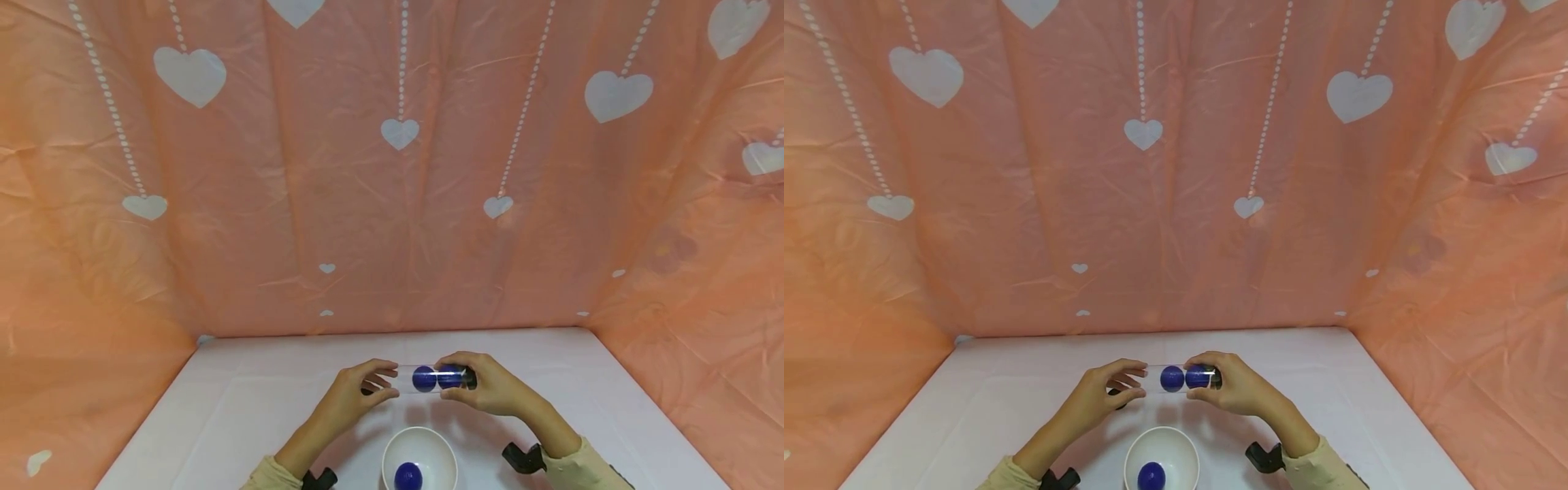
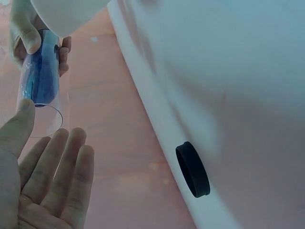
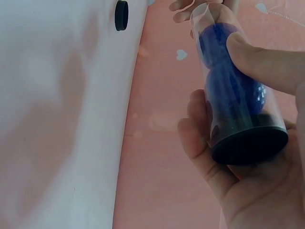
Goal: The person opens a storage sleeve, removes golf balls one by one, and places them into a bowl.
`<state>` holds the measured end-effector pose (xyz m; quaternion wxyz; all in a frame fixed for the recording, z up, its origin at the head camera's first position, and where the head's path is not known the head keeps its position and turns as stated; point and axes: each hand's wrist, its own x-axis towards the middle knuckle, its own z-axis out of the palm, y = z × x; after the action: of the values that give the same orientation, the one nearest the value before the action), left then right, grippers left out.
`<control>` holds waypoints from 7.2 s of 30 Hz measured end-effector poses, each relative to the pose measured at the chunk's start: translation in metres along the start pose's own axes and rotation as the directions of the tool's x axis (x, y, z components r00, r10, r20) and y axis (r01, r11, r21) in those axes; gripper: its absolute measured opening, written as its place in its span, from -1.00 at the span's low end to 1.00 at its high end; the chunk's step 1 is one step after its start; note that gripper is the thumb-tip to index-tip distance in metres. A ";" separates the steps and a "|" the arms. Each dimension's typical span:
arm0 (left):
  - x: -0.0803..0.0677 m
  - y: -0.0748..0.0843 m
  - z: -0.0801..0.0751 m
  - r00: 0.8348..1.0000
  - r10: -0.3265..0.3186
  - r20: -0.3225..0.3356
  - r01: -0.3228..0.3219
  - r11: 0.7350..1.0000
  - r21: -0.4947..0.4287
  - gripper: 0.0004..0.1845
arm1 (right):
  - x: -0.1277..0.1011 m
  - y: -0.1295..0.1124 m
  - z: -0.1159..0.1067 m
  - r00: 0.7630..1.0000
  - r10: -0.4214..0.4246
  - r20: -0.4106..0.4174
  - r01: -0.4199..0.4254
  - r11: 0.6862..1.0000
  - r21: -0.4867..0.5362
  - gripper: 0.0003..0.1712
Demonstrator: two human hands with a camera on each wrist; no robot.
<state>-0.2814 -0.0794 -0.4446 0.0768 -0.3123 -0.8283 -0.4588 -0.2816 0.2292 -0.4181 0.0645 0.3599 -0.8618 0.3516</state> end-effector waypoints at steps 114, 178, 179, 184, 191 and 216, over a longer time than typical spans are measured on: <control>0.000 -0.008 0.005 0.996 -0.046 0.074 0.052 0.994 -0.091 -0.58 | -0.001 -0.001 -0.003 0.997 0.067 0.035 -0.069 0.995 0.065 -0.54; -0.009 -0.008 -0.007 0.998 -0.051 0.032 0.054 0.995 -0.087 -0.61 | -0.001 0.011 0.002 1.000 0.003 0.003 -0.004 0.994 0.111 -0.57; -0.009 -0.008 -0.007 0.998 -0.049 0.033 0.052 0.995 -0.087 -0.61 | -0.002 0.011 0.003 1.000 0.000 -0.003 0.000 0.995 0.103 -0.57; -0.008 -0.007 -0.008 0.998 -0.047 0.033 0.049 0.996 -0.078 -0.62 | -0.002 0.013 0.003 0.999 -0.034 -0.024 0.036 0.995 0.092 -0.58; -0.009 -0.005 -0.010 0.998 -0.043 0.051 0.046 0.997 -0.064 -0.61 | -0.003 0.014 0.000 1.000 -0.022 -0.020 0.024 0.997 0.079 -0.55; -0.026 -0.004 -0.008 0.988 0.084 0.127 -0.080 0.996 -0.038 -0.65 | -0.003 0.010 -0.006 1.000 -0.016 -0.023 0.018 0.997 0.076 -0.58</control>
<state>-0.2645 -0.0989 -0.4538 0.0370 -0.3762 -0.8103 -0.4477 -0.2867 0.2395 -0.4203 0.0633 0.3657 -0.8438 0.3876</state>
